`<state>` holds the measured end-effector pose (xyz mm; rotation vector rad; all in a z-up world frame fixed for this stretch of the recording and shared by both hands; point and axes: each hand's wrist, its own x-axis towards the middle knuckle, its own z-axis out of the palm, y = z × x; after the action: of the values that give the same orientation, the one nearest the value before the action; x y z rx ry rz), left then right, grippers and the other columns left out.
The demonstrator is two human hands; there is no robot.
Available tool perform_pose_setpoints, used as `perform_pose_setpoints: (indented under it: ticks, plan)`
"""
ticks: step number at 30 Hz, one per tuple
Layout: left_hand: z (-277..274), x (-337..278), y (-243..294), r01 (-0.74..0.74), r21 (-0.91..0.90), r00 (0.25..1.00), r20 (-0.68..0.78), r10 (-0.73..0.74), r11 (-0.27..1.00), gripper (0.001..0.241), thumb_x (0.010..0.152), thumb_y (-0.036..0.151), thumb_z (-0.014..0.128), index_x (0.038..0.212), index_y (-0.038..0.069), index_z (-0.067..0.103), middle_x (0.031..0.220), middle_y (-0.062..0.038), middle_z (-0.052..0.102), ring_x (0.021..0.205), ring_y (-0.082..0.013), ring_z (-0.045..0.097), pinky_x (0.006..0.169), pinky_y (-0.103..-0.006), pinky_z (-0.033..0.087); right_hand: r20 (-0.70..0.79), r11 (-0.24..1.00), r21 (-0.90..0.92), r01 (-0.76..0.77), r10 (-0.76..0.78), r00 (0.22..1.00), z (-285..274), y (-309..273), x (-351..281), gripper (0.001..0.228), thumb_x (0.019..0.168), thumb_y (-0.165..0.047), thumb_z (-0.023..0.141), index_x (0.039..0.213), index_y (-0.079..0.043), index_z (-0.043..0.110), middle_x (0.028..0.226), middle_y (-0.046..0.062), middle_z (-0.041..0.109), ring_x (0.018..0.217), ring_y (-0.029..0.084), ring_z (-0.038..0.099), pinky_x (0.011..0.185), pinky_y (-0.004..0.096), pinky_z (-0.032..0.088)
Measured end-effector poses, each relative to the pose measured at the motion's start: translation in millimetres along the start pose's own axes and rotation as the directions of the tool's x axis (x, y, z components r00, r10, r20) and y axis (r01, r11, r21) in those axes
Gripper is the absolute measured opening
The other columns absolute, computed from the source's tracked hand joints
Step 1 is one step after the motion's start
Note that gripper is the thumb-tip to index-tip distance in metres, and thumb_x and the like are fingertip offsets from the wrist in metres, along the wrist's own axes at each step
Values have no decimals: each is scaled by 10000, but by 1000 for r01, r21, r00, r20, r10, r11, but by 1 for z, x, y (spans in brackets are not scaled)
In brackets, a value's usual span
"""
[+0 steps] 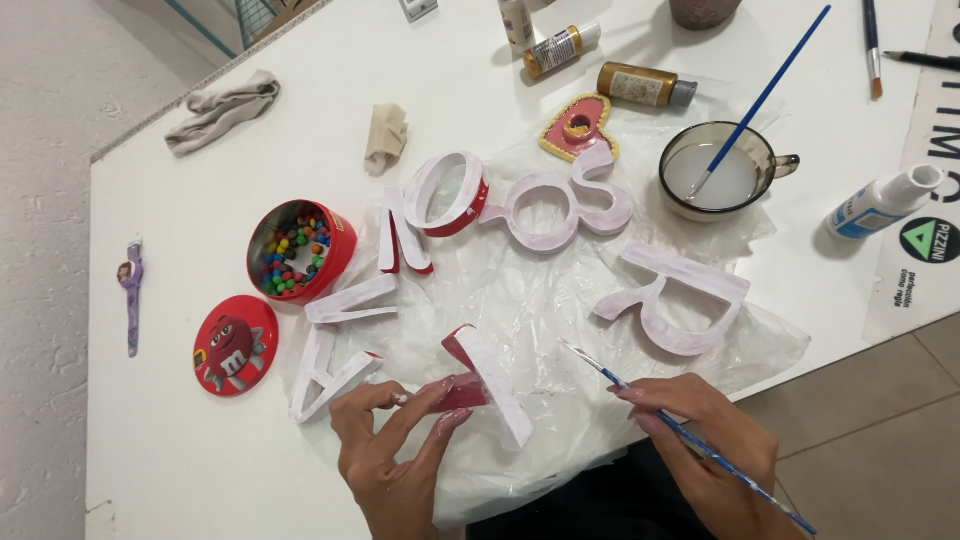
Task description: The person paints a white foam letter 'T' with pink paint using a paintbrush. They repeatedly dip the brush into a small paint container and apply the paint to the letter's surface, occasionally turning the letter to reach different sides.
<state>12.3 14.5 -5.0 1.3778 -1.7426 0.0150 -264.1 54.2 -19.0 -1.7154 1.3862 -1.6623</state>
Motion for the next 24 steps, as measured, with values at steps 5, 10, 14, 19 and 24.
perform_pose_setpoints:
  ticks: [5, 10, 14, 19, 24]
  plan:
    - [0, -4, -1, 107, -170, 993, 71, -96, 979, 378, 760, 198, 967, 1122, 211, 860, 1063, 3, 518, 974, -177, 562, 949, -346, 518, 78, 896, 428, -121, 97, 992, 0, 3, -1, 416, 1109, -300, 491, 1183, 36, 726, 1053, 215, 869, 797, 222, 787, 780, 330, 672]
    - [0, -5, 1, 128, -205, 991, 63, -117, 970, 388, 731, 202, 976, 1103, 189, 868, 1049, 2, 518, 955, -170, 564, 954, -339, 521, 73, 923, 383, 18, -49, 996, 3, -13, 9, 339, 1079, -217, 499, 1122, -9, 763, 1047, 143, 868, 891, 260, 861, 814, 329, 686]
    - [-1, -6, -1, 92, -164, 995, 47, -86, 982, 363, 760, 258, 949, 1105, 187, 863, 1058, 11, 507, 967, -171, 536, 985, -345, 523, 79, 934, 354, 43, -75, 994, -1, -19, 7, 334, 1068, -211, 487, 1083, -77, 793, 1006, 55, 884, 860, 185, 851, 793, 289, 653]
    - [1, -8, -7, 87, -169, 996, 42, -81, 982, 373, 742, 255, 961, 1093, 179, 860, 1059, 2, 511, 977, -175, 538, 970, -349, 533, 124, 865, 469, 179, -265, 956, -15, 13, 2, 338, 1075, -171, 477, 1065, -46, 791, 999, 67, 878, 805, 186, 860, 724, 286, 639]
    - [-2, -3, 0, 99, -145, 995, 39, -94, 985, 368, 740, 260, 962, 1089, 191, 868, 1049, -2, 493, 970, -167, 540, 1037, -353, 534, 88, 827, 515, 228, -315, 945, -23, 18, -3, 357, 1093, -181, 428, 1099, -39, 755, 966, 86, 877, 806, 181, 897, 718, 273, 664]
